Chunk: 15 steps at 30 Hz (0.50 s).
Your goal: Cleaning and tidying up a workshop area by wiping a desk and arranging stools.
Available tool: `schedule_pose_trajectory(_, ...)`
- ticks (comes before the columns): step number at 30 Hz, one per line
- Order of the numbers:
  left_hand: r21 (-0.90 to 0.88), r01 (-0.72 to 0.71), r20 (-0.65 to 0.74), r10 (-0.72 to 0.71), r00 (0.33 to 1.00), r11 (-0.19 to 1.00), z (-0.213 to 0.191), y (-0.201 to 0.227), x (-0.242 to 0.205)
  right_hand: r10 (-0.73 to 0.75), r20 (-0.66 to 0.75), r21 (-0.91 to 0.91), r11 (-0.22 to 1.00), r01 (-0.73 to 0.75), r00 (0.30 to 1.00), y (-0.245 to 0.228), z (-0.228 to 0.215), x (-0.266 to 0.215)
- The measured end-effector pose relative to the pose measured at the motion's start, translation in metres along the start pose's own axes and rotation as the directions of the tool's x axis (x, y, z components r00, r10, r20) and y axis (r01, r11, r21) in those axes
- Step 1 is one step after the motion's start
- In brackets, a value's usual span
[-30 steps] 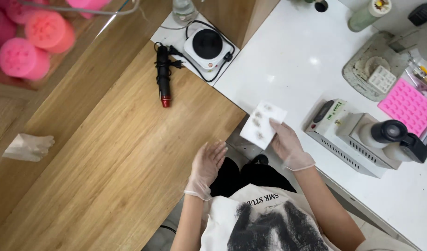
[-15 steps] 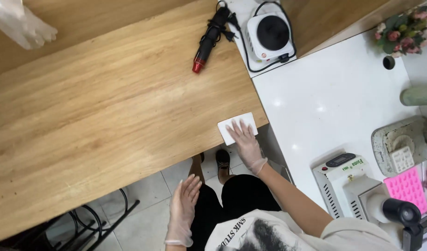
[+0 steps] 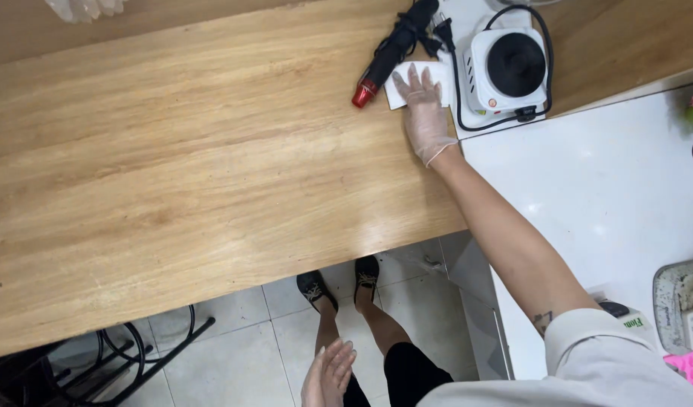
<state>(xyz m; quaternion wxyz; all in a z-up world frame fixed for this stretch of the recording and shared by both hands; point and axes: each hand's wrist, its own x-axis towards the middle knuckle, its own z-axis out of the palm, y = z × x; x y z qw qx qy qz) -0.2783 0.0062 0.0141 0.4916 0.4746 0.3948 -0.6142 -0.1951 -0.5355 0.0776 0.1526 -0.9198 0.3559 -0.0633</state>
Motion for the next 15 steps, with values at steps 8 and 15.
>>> schedule_pose_trajectory(8,0.072,-0.058,-0.038,0.061,0.997,0.996,0.01,0.012,-0.01,-0.157,0.014,-0.07,0.985,0.158,0.987,-0.023,0.014,-0.212)
schedule_pose_trajectory(15,0.333,-0.218,-0.048,0.248,0.968,0.918,0.063,0.045,-0.041,-0.233,0.032,-0.057,0.971,0.234,0.972,-0.022,0.012,-0.119)
